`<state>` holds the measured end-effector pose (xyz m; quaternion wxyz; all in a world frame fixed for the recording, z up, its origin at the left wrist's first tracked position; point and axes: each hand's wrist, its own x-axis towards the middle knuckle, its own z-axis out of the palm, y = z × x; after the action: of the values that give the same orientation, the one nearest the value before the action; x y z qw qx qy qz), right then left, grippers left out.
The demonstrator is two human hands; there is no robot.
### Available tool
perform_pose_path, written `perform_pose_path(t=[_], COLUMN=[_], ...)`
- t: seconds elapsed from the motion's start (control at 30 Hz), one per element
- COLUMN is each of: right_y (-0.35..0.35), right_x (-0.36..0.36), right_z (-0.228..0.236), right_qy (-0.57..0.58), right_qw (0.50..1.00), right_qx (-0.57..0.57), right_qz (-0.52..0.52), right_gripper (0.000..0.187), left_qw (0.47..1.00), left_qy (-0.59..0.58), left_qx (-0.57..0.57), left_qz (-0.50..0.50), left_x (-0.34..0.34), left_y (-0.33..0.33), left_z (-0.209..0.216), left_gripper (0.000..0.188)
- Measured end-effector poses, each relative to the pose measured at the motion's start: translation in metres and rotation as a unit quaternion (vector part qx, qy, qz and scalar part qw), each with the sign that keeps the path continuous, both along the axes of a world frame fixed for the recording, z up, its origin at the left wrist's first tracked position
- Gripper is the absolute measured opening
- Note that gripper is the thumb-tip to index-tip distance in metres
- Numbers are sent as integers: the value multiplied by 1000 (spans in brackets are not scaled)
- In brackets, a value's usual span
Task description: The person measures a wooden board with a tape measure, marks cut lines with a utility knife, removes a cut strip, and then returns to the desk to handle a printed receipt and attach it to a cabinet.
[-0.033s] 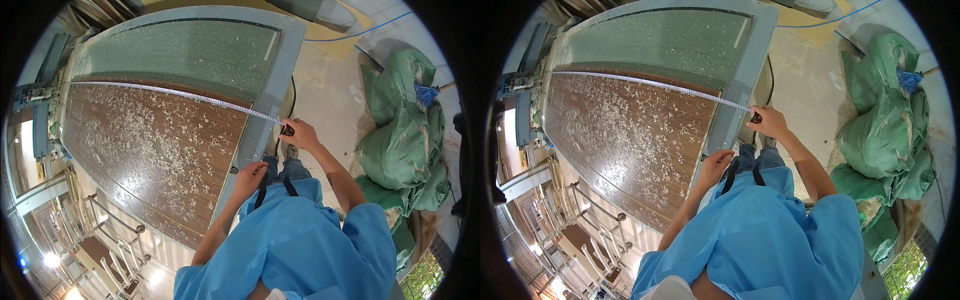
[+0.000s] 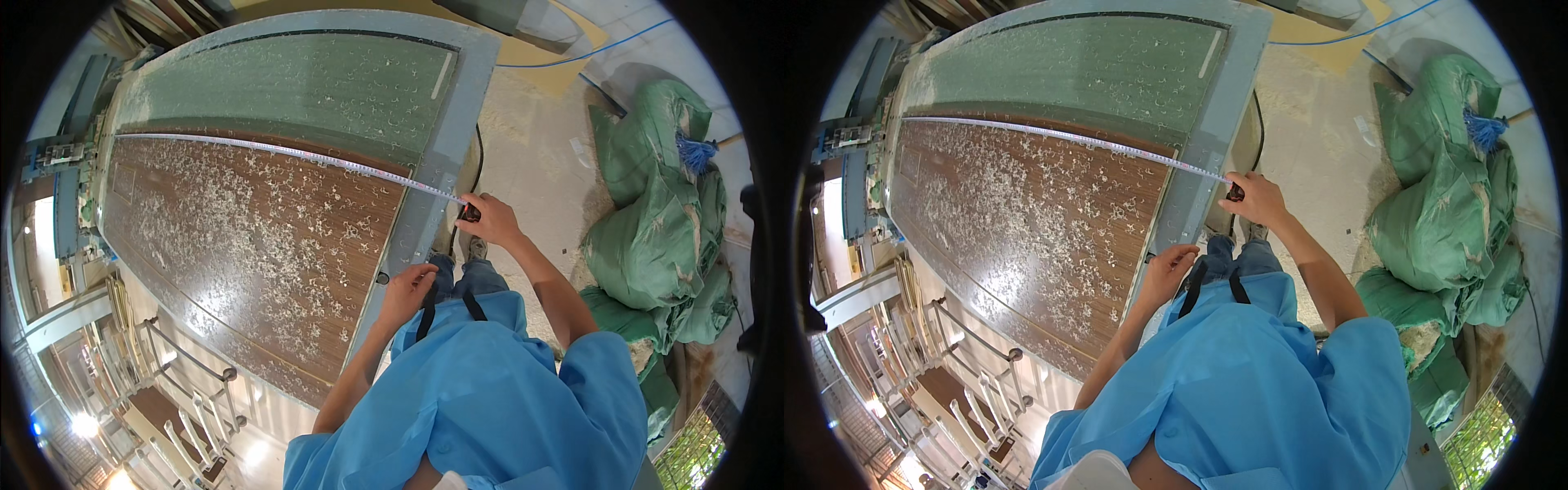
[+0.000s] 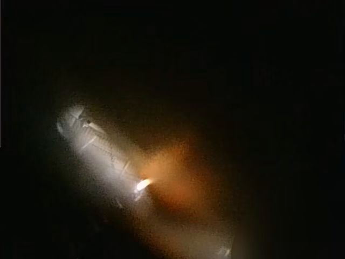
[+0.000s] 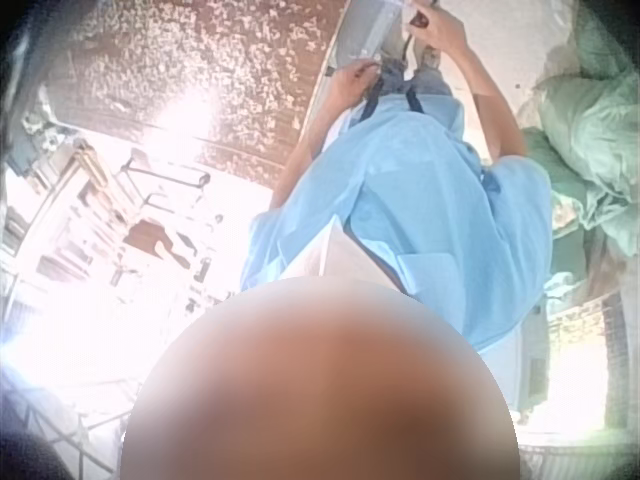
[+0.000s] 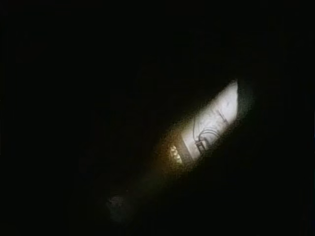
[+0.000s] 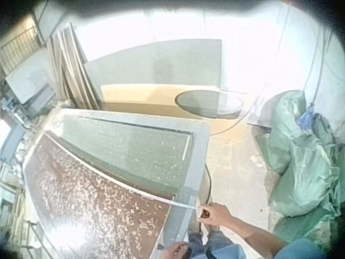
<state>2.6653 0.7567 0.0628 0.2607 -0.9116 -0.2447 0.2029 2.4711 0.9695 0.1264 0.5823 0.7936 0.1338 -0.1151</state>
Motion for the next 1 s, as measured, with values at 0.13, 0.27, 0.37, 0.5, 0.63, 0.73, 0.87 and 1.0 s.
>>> perform_pose_path(t=[0.13,0.27,0.37,0.5,0.63,0.73,0.87,1.0], right_y=[7,18,12,-45,-110,-121,-97,-80], right_x=[-4,-27,-58,-82,-94,-97,-107,-141], right_z=[7,30,42,50,46,31,16,19], right_qy=[3,422,416,484,523,558,602,610], right_qw=[1000,862,860,849,833,818,769,748], right_qx=[2,279,288,211,169,103,66,23], right_qz=[-10,39,63,29,67,96,204,259], right_gripper=[55,27,45,45,66,64,56,53], left_qw=[983,839,698,729,720,695,630,543], left_qy=[115,40,-217,-274,-303,-321,-356,-317], left_qx=[-137,-480,-591,-440,-404,-379,-321,-201], left_qz=[32,255,341,447,476,519,611,752], left_x=[8,57,102,106,41,-38,-168,-302], left_y=[10,65,138,226,256,236,192,136], left_z=[-19,-7,24,62,62,48,52,52], left_gripper=[42,60,47,30,25,25,20,15])
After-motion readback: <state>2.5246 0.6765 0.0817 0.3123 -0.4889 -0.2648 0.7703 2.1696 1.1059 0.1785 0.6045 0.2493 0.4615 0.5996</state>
